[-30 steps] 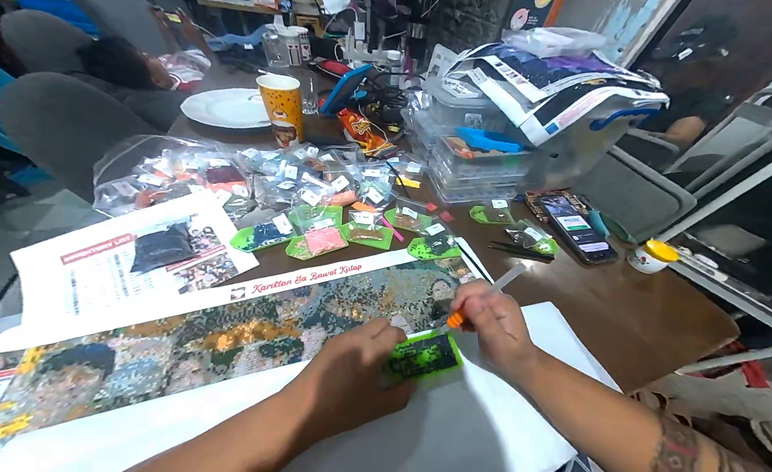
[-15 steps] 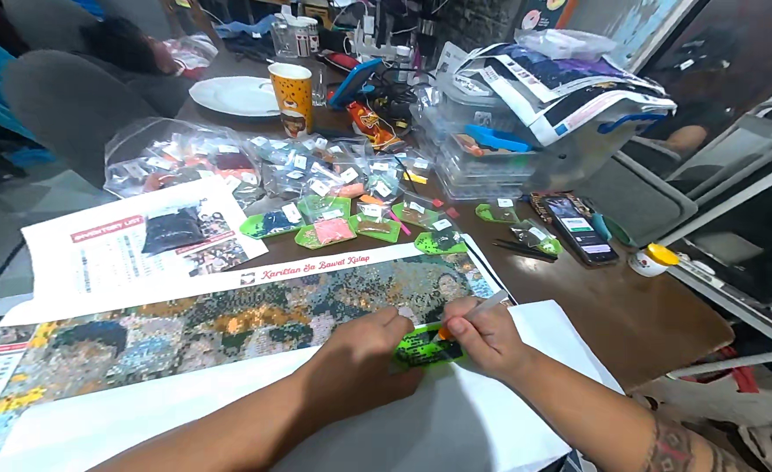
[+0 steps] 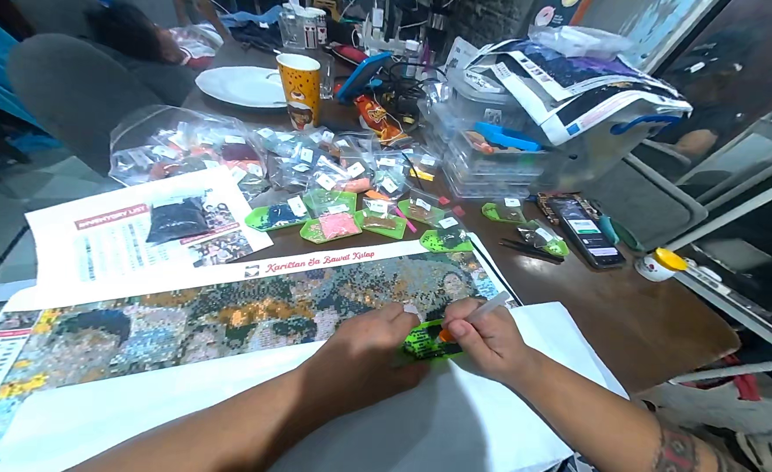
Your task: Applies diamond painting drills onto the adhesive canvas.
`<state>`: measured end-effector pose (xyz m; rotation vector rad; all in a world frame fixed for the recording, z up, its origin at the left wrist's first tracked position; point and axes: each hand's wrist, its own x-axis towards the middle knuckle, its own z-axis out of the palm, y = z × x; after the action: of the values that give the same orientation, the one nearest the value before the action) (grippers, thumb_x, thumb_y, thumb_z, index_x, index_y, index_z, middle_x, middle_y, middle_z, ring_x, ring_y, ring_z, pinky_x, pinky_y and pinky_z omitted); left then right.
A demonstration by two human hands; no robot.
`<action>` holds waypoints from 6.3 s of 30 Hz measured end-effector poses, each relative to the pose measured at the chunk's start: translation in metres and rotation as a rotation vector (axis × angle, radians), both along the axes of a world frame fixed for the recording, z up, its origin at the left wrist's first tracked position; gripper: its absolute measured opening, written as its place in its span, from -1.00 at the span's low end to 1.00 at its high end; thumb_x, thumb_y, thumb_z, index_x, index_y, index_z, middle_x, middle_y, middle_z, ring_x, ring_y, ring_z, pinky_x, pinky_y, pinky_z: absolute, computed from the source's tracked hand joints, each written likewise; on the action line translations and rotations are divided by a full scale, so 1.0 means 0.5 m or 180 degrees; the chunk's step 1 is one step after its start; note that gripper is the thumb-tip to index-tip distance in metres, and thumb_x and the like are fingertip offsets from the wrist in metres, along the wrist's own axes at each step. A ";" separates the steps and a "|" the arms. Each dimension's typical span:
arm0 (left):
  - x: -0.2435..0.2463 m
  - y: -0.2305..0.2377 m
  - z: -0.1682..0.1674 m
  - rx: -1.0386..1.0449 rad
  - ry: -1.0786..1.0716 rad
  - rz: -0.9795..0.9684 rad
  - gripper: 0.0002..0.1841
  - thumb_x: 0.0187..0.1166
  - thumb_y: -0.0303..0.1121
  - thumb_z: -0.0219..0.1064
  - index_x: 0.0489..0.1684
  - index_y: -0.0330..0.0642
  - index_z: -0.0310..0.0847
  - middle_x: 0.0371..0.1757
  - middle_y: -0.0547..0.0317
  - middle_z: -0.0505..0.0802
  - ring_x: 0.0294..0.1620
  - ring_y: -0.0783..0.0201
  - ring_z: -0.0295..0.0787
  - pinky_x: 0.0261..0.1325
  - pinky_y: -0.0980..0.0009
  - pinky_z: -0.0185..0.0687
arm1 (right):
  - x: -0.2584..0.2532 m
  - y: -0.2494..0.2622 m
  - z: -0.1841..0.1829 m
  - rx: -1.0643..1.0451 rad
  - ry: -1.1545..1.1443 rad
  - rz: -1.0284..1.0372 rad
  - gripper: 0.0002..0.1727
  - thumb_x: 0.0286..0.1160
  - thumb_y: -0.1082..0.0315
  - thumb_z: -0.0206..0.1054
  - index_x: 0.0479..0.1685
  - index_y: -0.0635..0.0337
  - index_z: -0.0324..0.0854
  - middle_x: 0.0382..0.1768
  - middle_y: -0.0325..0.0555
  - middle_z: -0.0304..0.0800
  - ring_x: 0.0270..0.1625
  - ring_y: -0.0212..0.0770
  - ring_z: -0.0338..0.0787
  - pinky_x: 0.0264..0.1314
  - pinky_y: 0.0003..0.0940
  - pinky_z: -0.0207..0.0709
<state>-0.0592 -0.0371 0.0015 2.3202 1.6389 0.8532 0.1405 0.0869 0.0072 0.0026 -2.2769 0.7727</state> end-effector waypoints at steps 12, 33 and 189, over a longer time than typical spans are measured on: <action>0.001 0.003 0.003 -0.0056 -0.0036 -0.0024 -0.54 0.49 0.09 0.38 0.01 -0.12 0.77 -0.25 0.18 0.78 -0.29 0.30 0.78 -0.29 0.32 0.75 | -0.004 0.003 -0.002 0.0014 -0.0094 -0.0106 -0.61 0.90 0.12 -0.04 -0.24 0.18 0.51 -0.49 -0.27 0.56 -0.42 -0.56 0.61 -0.28 -0.67 0.58; 0.001 0.003 0.005 -0.0123 0.0003 -0.0006 -0.53 0.51 0.13 0.35 0.02 -0.10 0.77 -0.26 0.21 0.76 -0.33 0.35 0.75 -0.32 0.38 0.72 | -0.007 0.002 -0.002 -0.0001 -0.0115 -0.0044 -0.61 0.90 0.14 -0.02 -0.26 0.18 0.51 -0.49 -0.27 0.55 -0.39 -0.56 0.60 -0.27 -0.67 0.56; 0.004 -0.002 -0.006 0.0256 0.0245 -0.0100 -0.53 0.40 0.14 0.34 -0.03 -0.06 0.73 -0.36 0.23 0.70 -0.44 0.31 0.70 -0.50 0.40 0.62 | 0.000 0.066 -0.006 -0.0654 -0.0337 -0.0303 -0.69 0.86 0.17 0.03 -0.24 0.11 0.53 -0.55 -0.35 0.55 -0.50 -0.61 0.56 -0.40 -0.70 0.51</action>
<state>-0.0572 -0.0383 -0.0015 2.4553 1.6216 0.8486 0.1407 0.1200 0.0042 -0.2455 -2.2673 0.9723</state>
